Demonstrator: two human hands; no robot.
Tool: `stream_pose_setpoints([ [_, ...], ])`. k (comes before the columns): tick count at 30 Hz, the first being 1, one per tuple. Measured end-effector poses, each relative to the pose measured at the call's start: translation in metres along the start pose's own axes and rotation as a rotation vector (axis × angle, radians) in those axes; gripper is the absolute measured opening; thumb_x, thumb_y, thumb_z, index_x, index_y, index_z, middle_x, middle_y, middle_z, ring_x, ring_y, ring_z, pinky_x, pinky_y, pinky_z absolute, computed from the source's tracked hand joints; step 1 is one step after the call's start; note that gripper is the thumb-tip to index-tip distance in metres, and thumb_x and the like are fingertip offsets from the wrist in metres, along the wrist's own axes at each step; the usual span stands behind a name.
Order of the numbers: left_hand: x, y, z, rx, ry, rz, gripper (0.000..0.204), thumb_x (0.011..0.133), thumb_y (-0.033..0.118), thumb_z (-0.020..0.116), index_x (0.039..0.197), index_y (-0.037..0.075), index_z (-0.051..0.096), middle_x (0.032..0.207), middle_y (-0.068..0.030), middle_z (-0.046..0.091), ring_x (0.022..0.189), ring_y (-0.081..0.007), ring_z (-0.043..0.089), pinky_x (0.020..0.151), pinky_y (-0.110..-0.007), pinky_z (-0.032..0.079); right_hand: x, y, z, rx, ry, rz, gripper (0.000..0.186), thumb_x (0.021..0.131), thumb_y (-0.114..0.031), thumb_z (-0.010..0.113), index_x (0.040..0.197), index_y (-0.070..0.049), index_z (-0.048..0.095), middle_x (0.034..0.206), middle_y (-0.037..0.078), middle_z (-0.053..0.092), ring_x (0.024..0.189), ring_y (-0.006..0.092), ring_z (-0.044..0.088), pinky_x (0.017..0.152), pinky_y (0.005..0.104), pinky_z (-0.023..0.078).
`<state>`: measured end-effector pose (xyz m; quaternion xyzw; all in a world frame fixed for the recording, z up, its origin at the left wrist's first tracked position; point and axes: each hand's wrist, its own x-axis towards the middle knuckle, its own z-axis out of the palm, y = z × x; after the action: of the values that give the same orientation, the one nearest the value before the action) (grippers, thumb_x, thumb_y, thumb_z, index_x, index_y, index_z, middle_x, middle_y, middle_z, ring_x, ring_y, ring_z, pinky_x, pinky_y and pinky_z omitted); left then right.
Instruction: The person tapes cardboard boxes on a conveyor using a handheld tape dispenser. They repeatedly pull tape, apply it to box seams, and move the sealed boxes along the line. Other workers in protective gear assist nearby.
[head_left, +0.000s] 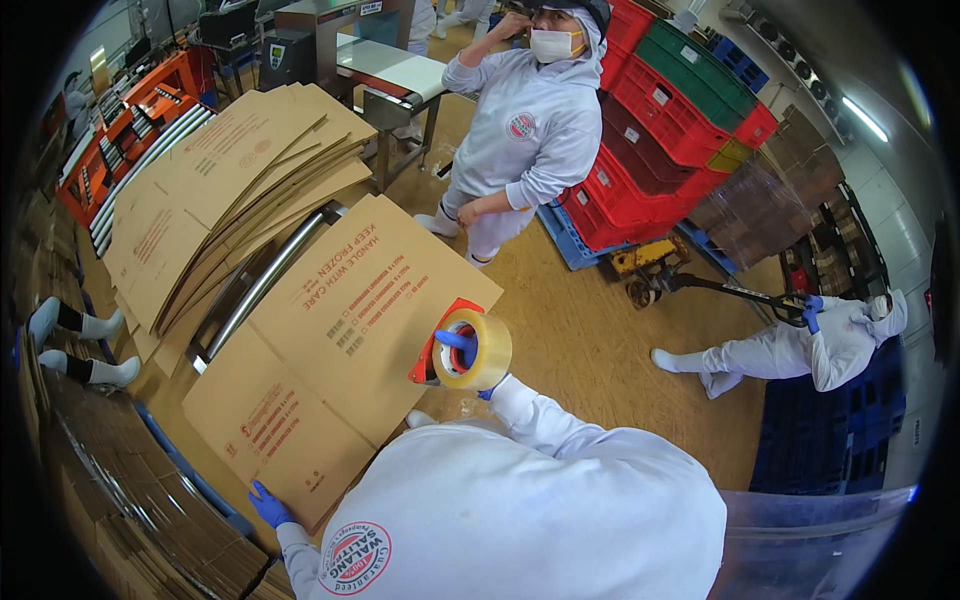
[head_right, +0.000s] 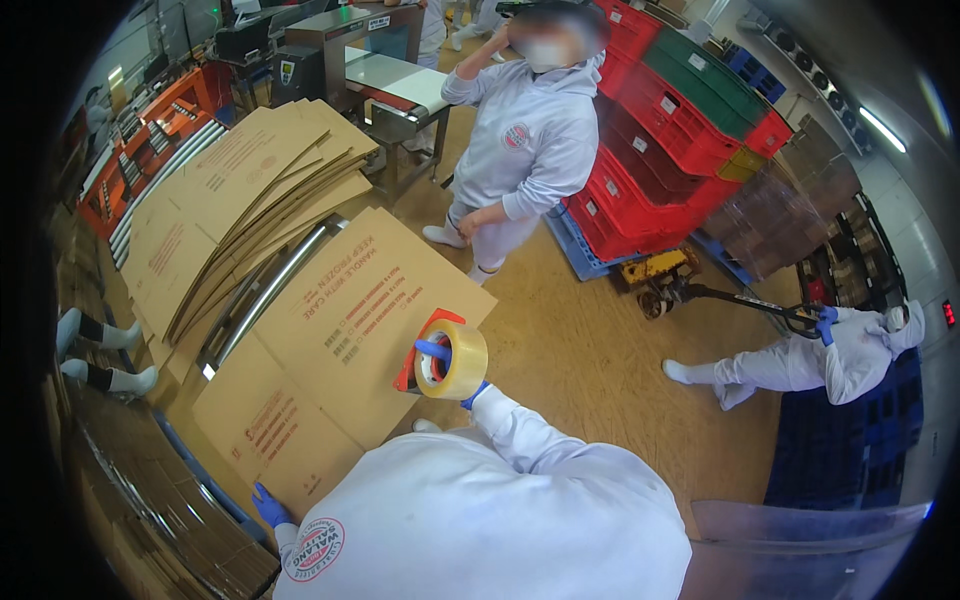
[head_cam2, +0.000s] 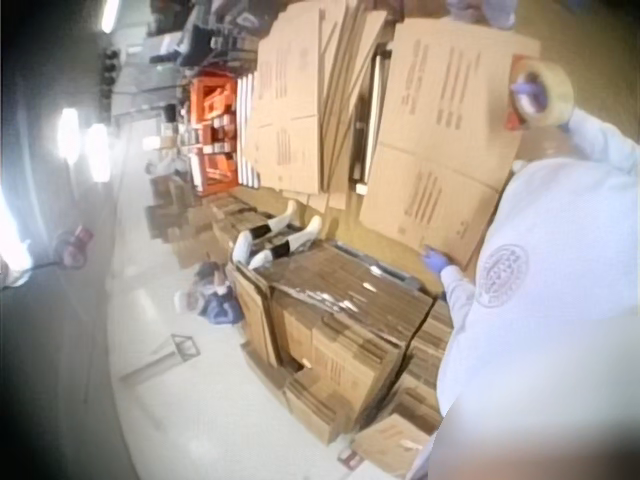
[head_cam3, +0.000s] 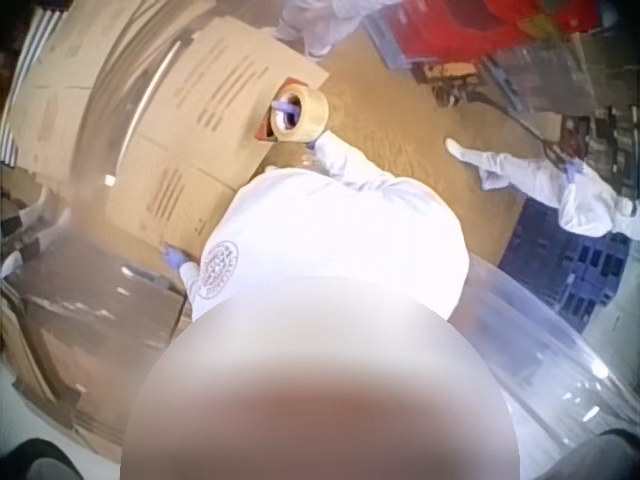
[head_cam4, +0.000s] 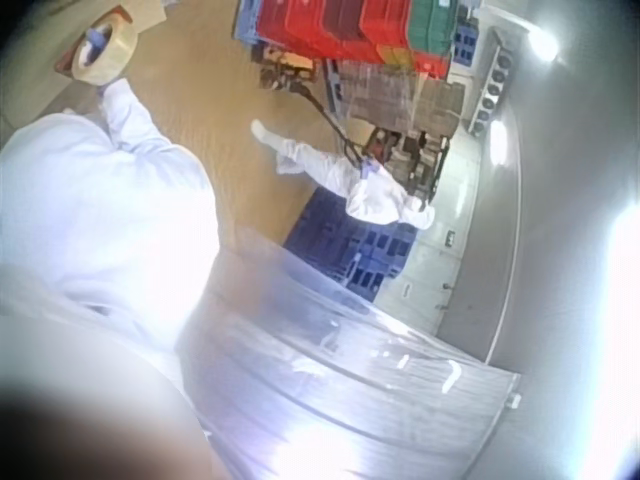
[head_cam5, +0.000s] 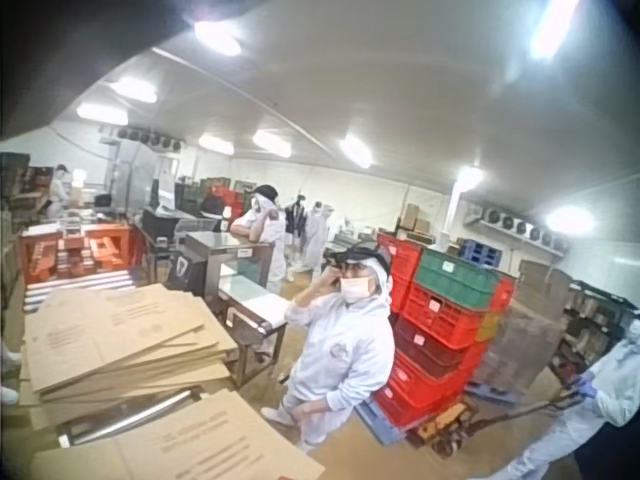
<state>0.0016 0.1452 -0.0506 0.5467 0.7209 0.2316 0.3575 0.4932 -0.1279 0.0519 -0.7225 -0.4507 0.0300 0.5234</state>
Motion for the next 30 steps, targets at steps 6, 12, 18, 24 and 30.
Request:
stream_pose_setpoints([
  [6, 0.007, 0.003, 0.011, 0.264, 0.077, -0.011, 0.084, 0.093, 0.061, 0.042, 0.139, -0.009, 0.035, 0.133, -0.0292, 0.048, 0.116, -0.0401, 0.054, 0.098, -0.041, 0.044, 0.017, -0.004, -0.007, -0.113, -0.073, 0.006, 0.052, 0.079, -0.008, 0.074, 0.127, -0.016, 0.058, 0.131, 0.006, 0.051, 0.117, 0.0198, 0.052, 0.099, 0.0338, 0.044],
  [12, -0.003, 0.021, 0.019, 0.234, 0.12, -0.076, 0.087, 0.092, 0.064, 0.04, 0.138, -0.01, 0.036, 0.13, -0.0306, 0.05, 0.115, -0.0389, 0.055, 0.098, -0.04, 0.044, 0.037, 0.011, -0.003, -0.065, -0.075, -0.06, 0.054, 0.075, -0.008, 0.076, 0.125, -0.019, 0.061, 0.128, 0.007, 0.052, 0.116, 0.0232, 0.052, 0.098, 0.0346, 0.043],
  [18, -0.012, 0.035, 0.016, 0.179, 0.11, -0.144, 0.087, 0.092, 0.064, 0.039, 0.137, -0.01, 0.037, 0.13, -0.03, 0.051, 0.114, -0.0376, 0.056, 0.097, -0.039, 0.045, 0.063, 0.033, 0.014, -0.063, -0.095, -0.153, 0.059, 0.073, -0.008, 0.075, 0.128, -0.024, 0.06, 0.127, 0.006, 0.052, 0.113, 0.0245, 0.052, 0.097, 0.0381, 0.042],
  [24, -0.008, 0.029, 0.019, 0.19, 0.163, -0.192, 0.088, 0.092, 0.065, 0.038, 0.137, -0.011, 0.037, 0.129, -0.0304, 0.052, 0.113, -0.0379, 0.057, 0.096, -0.039, 0.046, 0.105, 0.051, 0.041, -0.047, -0.181, -0.185, 0.057, 0.073, -0.012, 0.076, 0.127, -0.025, 0.061, 0.132, 0.008, 0.048, 0.117, 0.0301, 0.05, 0.099, 0.0419, 0.04],
  [30, 0.005, 0.028, 0.032, 0.213, 0.212, -0.186, 0.09, 0.091, 0.066, 0.038, 0.136, -0.012, 0.037, 0.129, -0.0307, 0.051, 0.115, -0.0388, 0.055, 0.099, -0.039, 0.044, 0.141, 0.034, 0.04, 0.186, -0.338, 0.187, 0.043, 0.081, -0.012, 0.072, 0.123, -0.021, 0.063, 0.117, 0.003, 0.056, 0.101, 0.0142, 0.057, 0.088, 0.0322, 0.046],
])
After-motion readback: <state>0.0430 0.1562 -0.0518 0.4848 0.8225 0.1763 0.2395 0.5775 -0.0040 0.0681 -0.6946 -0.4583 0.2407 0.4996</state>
